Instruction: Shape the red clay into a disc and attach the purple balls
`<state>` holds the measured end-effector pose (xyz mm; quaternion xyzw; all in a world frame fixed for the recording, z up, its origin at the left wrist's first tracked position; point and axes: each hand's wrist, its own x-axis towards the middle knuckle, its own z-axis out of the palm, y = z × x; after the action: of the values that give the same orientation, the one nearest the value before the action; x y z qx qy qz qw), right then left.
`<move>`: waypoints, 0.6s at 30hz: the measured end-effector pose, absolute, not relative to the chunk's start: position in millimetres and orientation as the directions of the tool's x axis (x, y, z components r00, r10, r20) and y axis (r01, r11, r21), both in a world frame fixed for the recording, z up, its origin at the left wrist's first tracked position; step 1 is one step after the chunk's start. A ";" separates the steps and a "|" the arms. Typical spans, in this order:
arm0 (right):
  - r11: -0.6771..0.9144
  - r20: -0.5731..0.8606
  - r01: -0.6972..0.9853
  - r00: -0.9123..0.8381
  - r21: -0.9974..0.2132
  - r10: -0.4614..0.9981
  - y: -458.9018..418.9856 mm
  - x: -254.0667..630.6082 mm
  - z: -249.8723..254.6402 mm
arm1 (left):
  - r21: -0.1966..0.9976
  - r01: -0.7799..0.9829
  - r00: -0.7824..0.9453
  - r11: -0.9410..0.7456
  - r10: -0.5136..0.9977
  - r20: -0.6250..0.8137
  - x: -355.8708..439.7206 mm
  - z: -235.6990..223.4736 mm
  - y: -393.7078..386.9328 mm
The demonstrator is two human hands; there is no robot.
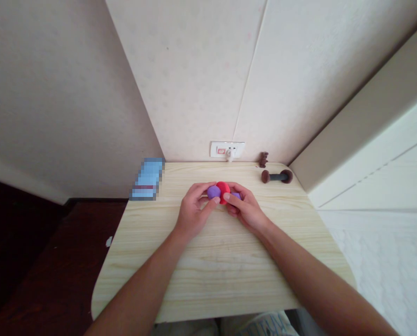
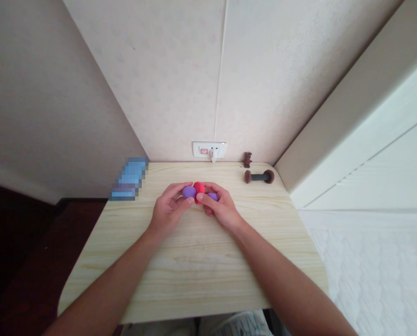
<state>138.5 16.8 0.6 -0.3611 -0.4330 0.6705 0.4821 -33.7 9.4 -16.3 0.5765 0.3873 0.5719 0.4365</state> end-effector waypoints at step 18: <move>-0.131 -0.040 -0.331 -0.269 -0.935 0.962 18.3 141.3 -0.2 | 0.952 -0.187 0.022 -0.244 0.967 0.252 -33.3 -12.6 11.3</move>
<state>141.3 18.3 -0.2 -0.3567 -0.4428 0.6621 0.4881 -33.3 11.3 -12.6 0.5219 0.3737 0.5912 0.4884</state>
